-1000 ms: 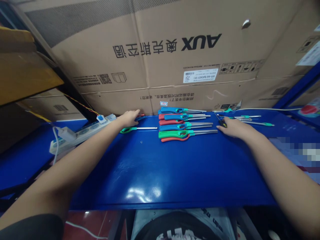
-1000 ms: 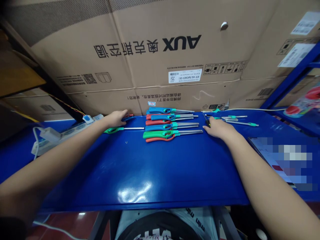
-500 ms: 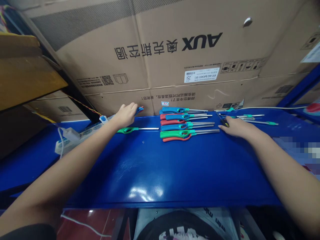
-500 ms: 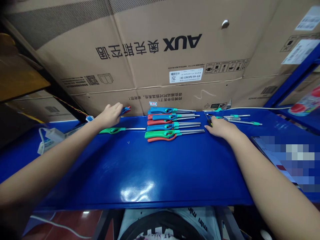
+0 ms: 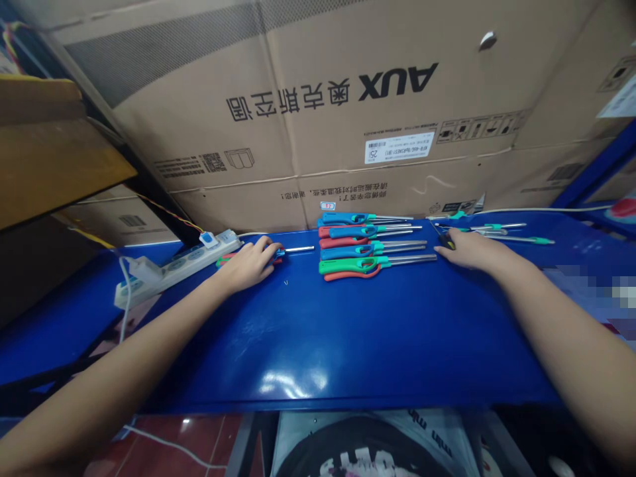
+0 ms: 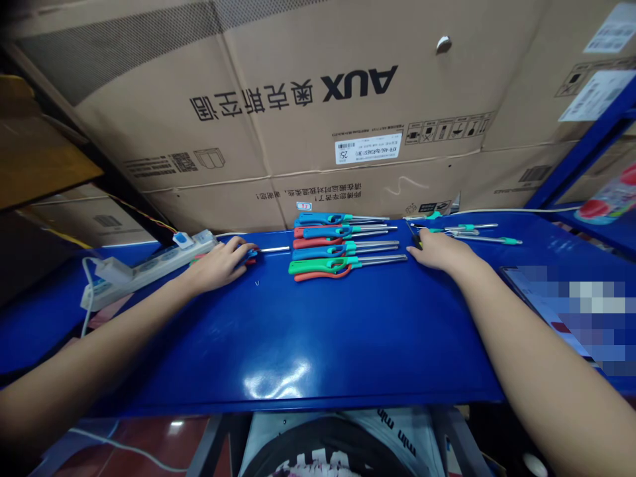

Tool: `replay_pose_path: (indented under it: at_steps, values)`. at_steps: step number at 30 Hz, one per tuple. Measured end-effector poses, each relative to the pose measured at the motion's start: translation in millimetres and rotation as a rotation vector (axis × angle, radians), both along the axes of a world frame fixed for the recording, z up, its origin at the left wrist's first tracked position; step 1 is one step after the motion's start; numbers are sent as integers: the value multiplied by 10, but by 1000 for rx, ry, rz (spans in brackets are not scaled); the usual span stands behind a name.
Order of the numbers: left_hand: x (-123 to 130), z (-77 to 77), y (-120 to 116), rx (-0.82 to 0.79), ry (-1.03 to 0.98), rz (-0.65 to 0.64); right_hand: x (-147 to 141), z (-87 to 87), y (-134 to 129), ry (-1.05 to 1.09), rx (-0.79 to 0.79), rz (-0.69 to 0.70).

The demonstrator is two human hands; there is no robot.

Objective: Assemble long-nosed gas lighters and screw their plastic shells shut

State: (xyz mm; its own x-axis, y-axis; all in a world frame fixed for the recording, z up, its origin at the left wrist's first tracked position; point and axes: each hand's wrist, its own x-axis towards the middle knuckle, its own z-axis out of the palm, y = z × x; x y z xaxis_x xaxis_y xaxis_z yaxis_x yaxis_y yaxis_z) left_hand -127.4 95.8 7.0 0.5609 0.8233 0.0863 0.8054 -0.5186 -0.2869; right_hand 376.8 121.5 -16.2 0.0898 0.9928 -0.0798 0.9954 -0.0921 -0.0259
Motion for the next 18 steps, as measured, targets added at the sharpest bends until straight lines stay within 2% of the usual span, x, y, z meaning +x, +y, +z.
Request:
replay_pose_path:
  at_steps: [7, 18]
  values:
    - [45, -21, 133, -23, -22, -9, -62, 52, -34, -39, -69, -30]
    - [185, -90, 474, 28, -12, 52, -70, 64, -50, -37, -47, -17]
